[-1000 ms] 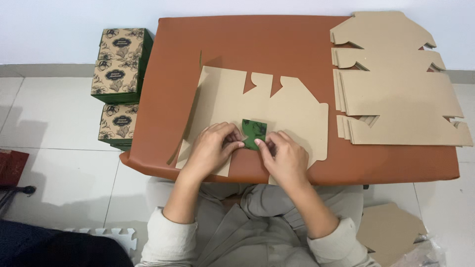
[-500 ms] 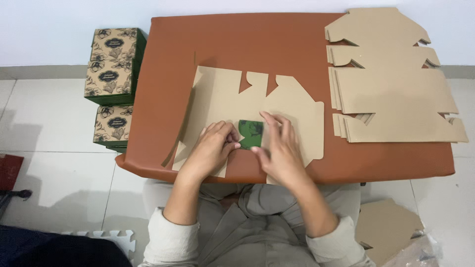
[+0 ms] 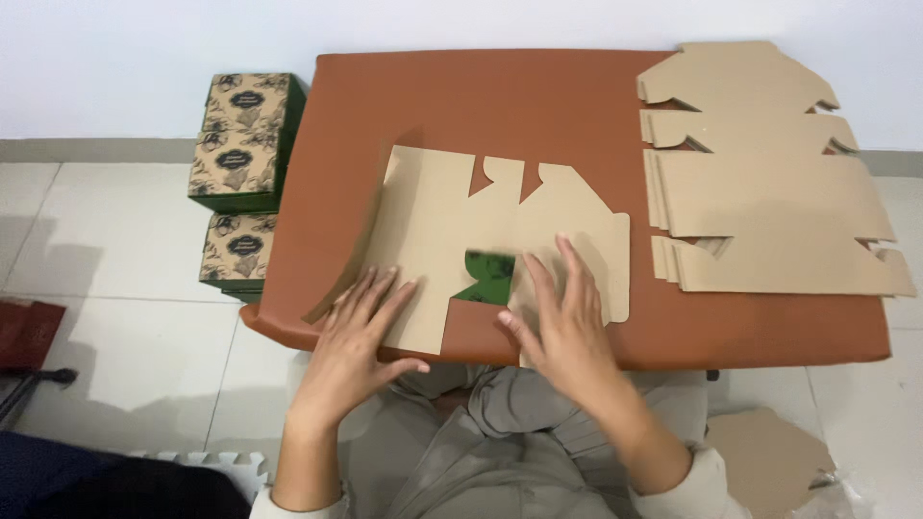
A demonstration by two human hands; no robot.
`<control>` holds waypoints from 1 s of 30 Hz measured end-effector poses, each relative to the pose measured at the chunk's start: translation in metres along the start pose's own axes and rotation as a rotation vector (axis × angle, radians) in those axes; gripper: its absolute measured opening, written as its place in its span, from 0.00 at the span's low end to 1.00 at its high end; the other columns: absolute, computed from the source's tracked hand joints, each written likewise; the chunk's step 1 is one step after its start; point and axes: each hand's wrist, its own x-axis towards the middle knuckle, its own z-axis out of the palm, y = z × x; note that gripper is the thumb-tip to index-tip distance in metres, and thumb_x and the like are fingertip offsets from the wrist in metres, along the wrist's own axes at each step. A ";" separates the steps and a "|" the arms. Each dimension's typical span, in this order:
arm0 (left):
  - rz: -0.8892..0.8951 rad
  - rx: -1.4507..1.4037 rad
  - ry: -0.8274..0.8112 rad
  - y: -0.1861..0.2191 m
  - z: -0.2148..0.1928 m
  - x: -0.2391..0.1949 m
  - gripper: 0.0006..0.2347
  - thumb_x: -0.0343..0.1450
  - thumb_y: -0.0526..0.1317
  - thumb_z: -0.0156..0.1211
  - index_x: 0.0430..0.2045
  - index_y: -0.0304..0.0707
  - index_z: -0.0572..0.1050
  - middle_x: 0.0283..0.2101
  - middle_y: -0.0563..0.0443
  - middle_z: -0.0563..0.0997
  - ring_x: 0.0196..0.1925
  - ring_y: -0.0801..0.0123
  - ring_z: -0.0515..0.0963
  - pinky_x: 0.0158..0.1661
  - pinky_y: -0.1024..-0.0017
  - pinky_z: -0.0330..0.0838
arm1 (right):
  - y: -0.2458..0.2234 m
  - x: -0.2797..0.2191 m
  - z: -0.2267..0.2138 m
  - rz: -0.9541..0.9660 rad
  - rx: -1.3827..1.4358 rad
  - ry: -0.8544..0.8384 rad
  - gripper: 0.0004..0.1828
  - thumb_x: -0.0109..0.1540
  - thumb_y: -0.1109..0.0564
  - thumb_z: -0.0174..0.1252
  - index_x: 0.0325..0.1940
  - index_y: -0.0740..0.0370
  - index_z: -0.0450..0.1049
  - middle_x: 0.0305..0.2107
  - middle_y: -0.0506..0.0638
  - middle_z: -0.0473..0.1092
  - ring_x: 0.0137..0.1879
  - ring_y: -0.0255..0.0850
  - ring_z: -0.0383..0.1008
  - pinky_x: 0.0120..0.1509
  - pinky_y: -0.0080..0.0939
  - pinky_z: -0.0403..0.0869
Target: The person assembles a small cardboard box by folding a flat piece of cardboard and securing it with green tape. They then place a decorative lid on top and stack the finished box with others.
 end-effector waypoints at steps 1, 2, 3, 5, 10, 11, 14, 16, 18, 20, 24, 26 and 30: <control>-0.009 0.002 0.004 0.000 -0.001 0.000 0.42 0.56 0.50 0.79 0.67 0.45 0.64 0.68 0.36 0.66 0.73 0.41 0.57 0.65 0.41 0.52 | -0.006 -0.004 0.008 -0.009 0.005 -0.003 0.36 0.66 0.43 0.56 0.71 0.63 0.57 0.66 0.74 0.46 0.72 0.75 0.49 0.68 0.75 0.58; -0.021 0.016 -0.019 -0.001 -0.003 0.000 0.39 0.58 0.48 0.77 0.66 0.46 0.65 0.67 0.36 0.67 0.72 0.41 0.60 0.63 0.40 0.55 | -0.011 -0.009 0.016 -0.149 -0.121 0.036 0.40 0.65 0.41 0.57 0.75 0.60 0.54 0.67 0.74 0.45 0.73 0.74 0.45 0.70 0.73 0.54; -0.032 0.028 -0.043 0.000 -0.004 0.001 0.36 0.60 0.46 0.75 0.65 0.47 0.67 0.67 0.35 0.68 0.71 0.41 0.62 0.61 0.39 0.58 | -0.016 -0.014 0.023 -0.287 -0.249 0.076 0.44 0.64 0.39 0.57 0.78 0.57 0.50 0.68 0.73 0.43 0.75 0.72 0.42 0.73 0.72 0.50; 0.046 0.116 0.076 -0.019 0.031 -0.007 0.30 0.65 0.42 0.65 0.65 0.49 0.66 0.68 0.42 0.68 0.70 0.49 0.64 0.60 0.46 0.62 | -0.026 -0.021 0.028 -0.405 -0.342 0.110 0.44 0.62 0.38 0.62 0.77 0.53 0.54 0.69 0.63 0.50 0.75 0.62 0.48 0.73 0.66 0.56; 0.083 0.390 0.228 -0.017 0.075 -0.021 0.29 0.66 0.34 0.50 0.66 0.56 0.63 0.70 0.54 0.66 0.70 0.62 0.67 0.50 0.55 0.71 | -0.008 -0.017 0.020 -0.378 -0.515 0.207 0.55 0.61 0.26 0.61 0.82 0.39 0.38 0.77 0.64 0.30 0.74 0.74 0.53 0.67 0.74 0.69; 0.124 0.439 0.293 -0.015 0.077 -0.022 0.27 0.68 0.31 0.49 0.66 0.52 0.64 0.69 0.51 0.68 0.68 0.61 0.69 0.49 0.60 0.71 | -0.006 -0.007 0.001 -0.315 -0.400 0.166 0.52 0.58 0.26 0.63 0.77 0.47 0.49 0.69 0.56 0.49 0.70 0.59 0.60 0.70 0.66 0.65; 0.206 0.478 0.405 -0.012 0.072 -0.018 0.21 0.70 0.29 0.48 0.60 0.43 0.68 0.62 0.46 0.75 0.62 0.60 0.76 0.46 0.66 0.69 | 0.002 -0.003 -0.024 -0.283 -0.185 0.059 0.40 0.55 0.30 0.65 0.64 0.51 0.67 0.54 0.47 0.73 0.59 0.41 0.73 0.71 0.58 0.64; 0.244 0.469 0.454 -0.012 0.064 -0.009 0.18 0.70 0.31 0.48 0.55 0.38 0.73 0.57 0.44 0.80 0.56 0.60 0.80 0.43 0.66 0.68 | 0.005 -0.010 -0.023 -0.318 -0.087 -0.009 0.29 0.55 0.33 0.66 0.54 0.47 0.75 0.46 0.43 0.79 0.52 0.38 0.79 0.69 0.58 0.67; 0.275 0.413 0.488 -0.013 0.054 -0.002 0.06 0.70 0.29 0.55 0.37 0.38 0.77 0.42 0.49 0.85 0.34 0.67 0.81 0.36 0.69 0.64 | 0.005 -0.022 -0.015 -0.383 0.017 -0.146 0.31 0.53 0.27 0.64 0.39 0.55 0.81 0.44 0.52 0.79 0.50 0.42 0.79 0.66 0.53 0.69; 0.278 0.421 0.493 -0.018 0.050 0.007 0.07 0.66 0.26 0.54 0.29 0.40 0.74 0.30 0.52 0.75 0.26 0.66 0.75 0.32 0.69 0.61 | 0.006 -0.025 -0.008 -0.392 -0.005 -0.073 0.28 0.56 0.31 0.65 0.40 0.58 0.78 0.41 0.50 0.78 0.46 0.43 0.79 0.56 0.48 0.73; 0.227 0.360 0.312 -0.033 0.046 0.019 0.03 0.65 0.38 0.67 0.28 0.51 0.80 0.25 0.57 0.84 0.25 0.68 0.84 0.34 0.71 0.69 | -0.015 -0.002 -0.005 -0.186 -0.080 -0.085 0.22 0.63 0.38 0.60 0.52 0.54 0.73 0.34 0.49 0.74 0.43 0.46 0.80 0.44 0.45 0.78; 0.190 0.309 0.235 -0.009 0.011 0.024 0.02 0.66 0.37 0.67 0.28 0.49 0.81 0.25 0.55 0.85 0.26 0.66 0.85 0.33 0.72 0.69 | -0.022 0.021 -0.005 -0.167 0.015 -0.209 0.23 0.61 0.42 0.62 0.55 0.55 0.74 0.38 0.51 0.74 0.47 0.48 0.78 0.48 0.46 0.76; 0.194 0.242 0.146 -0.025 -0.008 0.019 0.14 0.56 0.40 0.74 0.33 0.51 0.79 0.31 0.57 0.86 0.38 0.67 0.85 0.50 0.69 0.66 | -0.023 0.040 0.016 -0.091 0.159 -0.291 0.09 0.58 0.57 0.61 0.42 0.52 0.81 0.38 0.47 0.75 0.48 0.49 0.77 0.49 0.47 0.76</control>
